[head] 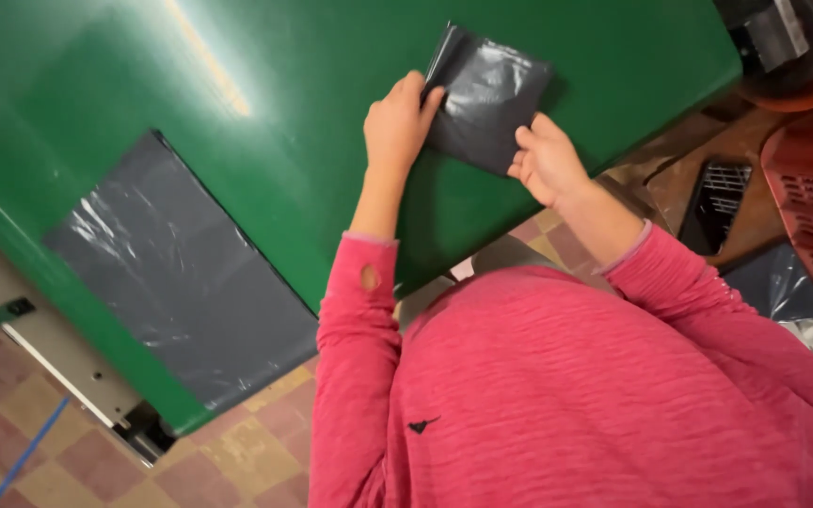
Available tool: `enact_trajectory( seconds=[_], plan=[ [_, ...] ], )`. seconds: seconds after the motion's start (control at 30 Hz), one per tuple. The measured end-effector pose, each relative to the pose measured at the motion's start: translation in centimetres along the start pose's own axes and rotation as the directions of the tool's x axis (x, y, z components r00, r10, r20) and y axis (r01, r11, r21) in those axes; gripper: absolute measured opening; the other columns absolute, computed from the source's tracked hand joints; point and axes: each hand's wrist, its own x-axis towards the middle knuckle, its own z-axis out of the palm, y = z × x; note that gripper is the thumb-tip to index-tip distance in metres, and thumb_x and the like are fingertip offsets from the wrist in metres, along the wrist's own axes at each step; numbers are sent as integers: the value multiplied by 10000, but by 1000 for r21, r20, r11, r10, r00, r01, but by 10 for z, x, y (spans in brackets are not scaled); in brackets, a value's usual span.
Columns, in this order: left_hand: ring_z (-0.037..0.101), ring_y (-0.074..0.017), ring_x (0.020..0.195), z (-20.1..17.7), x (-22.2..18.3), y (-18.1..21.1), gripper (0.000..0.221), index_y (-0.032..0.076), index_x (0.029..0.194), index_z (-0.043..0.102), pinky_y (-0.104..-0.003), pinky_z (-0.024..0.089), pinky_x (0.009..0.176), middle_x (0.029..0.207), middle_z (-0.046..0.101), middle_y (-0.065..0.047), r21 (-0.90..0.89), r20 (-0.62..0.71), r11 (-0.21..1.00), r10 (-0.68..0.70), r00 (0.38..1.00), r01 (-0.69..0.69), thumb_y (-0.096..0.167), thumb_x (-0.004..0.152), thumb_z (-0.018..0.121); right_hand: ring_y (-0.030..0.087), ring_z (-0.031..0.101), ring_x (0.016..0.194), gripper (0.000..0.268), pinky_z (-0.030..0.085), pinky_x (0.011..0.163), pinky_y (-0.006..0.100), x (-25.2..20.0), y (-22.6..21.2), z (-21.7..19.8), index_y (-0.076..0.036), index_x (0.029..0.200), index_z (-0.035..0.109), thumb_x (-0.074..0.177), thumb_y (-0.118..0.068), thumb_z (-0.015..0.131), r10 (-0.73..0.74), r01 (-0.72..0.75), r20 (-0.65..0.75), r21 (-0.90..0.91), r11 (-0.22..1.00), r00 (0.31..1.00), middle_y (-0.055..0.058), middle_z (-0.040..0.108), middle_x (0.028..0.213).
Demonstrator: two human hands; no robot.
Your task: Folding black plastic bags on a green table and placing them in a crate.
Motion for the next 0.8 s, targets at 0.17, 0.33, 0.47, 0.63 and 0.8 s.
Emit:
enact_trajectory(
  seconds=[0.17, 0.33, 0.47, 0.63, 0.8],
  plan=[
    [644, -337, 829, -14, -14, 22, 395, 96, 970, 567, -466, 510, 647, 930, 646, -74, 74, -180, 994, -71, 981, 86, 448, 896, 730, 154, 674, 812, 243, 618, 674, 342, 2, 8, -31, -98, 1250, 504, 1015, -60, 555, -202, 194, -36, -165, 967, 979, 42, 609, 1072],
    [606, -271, 879, -83, -159, 0, 343, 56, 1078, 588, -384, 532, 768, 971, 591, -92, -425, -308, 899, -35, 951, -104, 306, 911, 752, 107, 560, 716, 181, 493, 624, 256, -44, 48, -60, -34, 1207, 472, 1118, -27, 629, -573, 524, 155, -639, 563, 805, 26, 564, 946],
    [627, -121, 793, -101, -357, -87, 267, 39, 912, 657, -302, 528, 711, 849, 667, -37, -785, 373, 500, -91, 924, 366, 289, 1004, 665, 151, 628, 866, 212, 534, 728, 300, -67, 171, -44, 24, 1142, 611, 1033, -146, 675, 191, 204, 322, -862, 465, 927, 60, 658, 983],
    [660, -149, 909, -52, -564, -254, 259, 2, 1076, 695, -361, 557, 806, 979, 695, -69, -629, 279, 463, -615, 738, 624, 202, 914, 662, 205, 614, 1145, 528, 502, 979, 334, -53, 323, 23, -7, 1408, 544, 931, -181, 690, 322, 317, 480, -838, 444, 816, 122, 648, 1261],
    [518, -196, 963, -78, -577, -295, 358, 52, 1215, 663, -371, 413, 849, 1111, 669, -6, -951, 112, 13, -918, 382, 310, 98, 862, 625, 179, 611, 1174, 454, 499, 1017, 314, -24, 406, 31, 51, 1332, 577, 937, -111, 731, -40, 368, 519, -548, 751, 854, 107, 625, 1326]
  ],
)
